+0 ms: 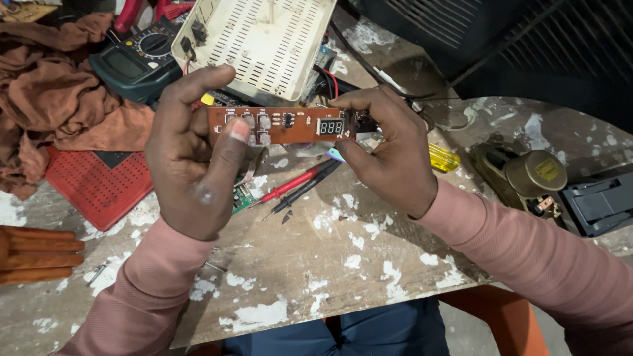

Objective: The person holds a brown circuit board with a digital display and works on its components, using a small handheld tool to adjust or remove parts on the board. They turn the board over repeatedly while working, then handle a ribbon cable and a green circuit board, connecting and positioning the parts on the workbench.

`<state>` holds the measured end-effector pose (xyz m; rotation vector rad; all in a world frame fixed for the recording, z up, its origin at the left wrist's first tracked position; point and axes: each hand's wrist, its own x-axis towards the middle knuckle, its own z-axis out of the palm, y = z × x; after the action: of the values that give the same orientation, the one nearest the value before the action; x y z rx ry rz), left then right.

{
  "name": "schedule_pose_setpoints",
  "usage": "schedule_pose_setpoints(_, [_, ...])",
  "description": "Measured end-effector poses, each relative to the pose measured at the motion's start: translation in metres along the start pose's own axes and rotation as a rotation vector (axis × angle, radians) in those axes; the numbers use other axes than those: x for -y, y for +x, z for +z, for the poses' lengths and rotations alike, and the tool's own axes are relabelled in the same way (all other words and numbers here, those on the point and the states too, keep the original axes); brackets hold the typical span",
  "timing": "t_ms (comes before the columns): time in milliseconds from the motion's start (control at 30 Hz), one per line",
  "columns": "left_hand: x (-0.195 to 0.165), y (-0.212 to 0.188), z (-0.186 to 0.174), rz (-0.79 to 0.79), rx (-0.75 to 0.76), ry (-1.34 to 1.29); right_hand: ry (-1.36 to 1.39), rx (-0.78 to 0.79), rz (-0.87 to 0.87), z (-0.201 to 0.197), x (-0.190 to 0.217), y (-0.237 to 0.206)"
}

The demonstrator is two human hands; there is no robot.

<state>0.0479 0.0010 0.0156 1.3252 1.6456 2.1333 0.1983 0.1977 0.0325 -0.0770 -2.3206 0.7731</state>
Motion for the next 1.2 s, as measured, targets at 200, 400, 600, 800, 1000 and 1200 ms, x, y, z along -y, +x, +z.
schedule_pose_setpoints(200, [0.002,-0.001,-0.001,0.030,-0.006,-0.003,-0.018,-0.001,-0.019,0.000,-0.001,0.000])
schedule_pose_setpoints(400, [0.005,0.002,0.001,0.106,-0.053,0.081,-0.008,0.004,-0.029,0.000,-0.001,0.001])
schedule_pose_setpoints(600, [0.006,0.000,-0.002,0.142,-0.033,0.094,-0.005,0.003,-0.028,0.001,-0.001,0.000])
schedule_pose_setpoints(800, [0.002,0.003,0.001,0.088,0.010,0.071,0.007,0.007,-0.049,0.001,-0.002,0.000])
schedule_pose_setpoints(1000, [-0.006,0.001,0.003,-0.117,-0.024,0.002,-0.040,0.014,-0.047,0.000,0.001,-0.001])
schedule_pose_setpoints(1200, [0.002,-0.001,0.001,0.033,0.034,0.007,-0.035,0.015,-0.053,-0.001,0.002,-0.001])
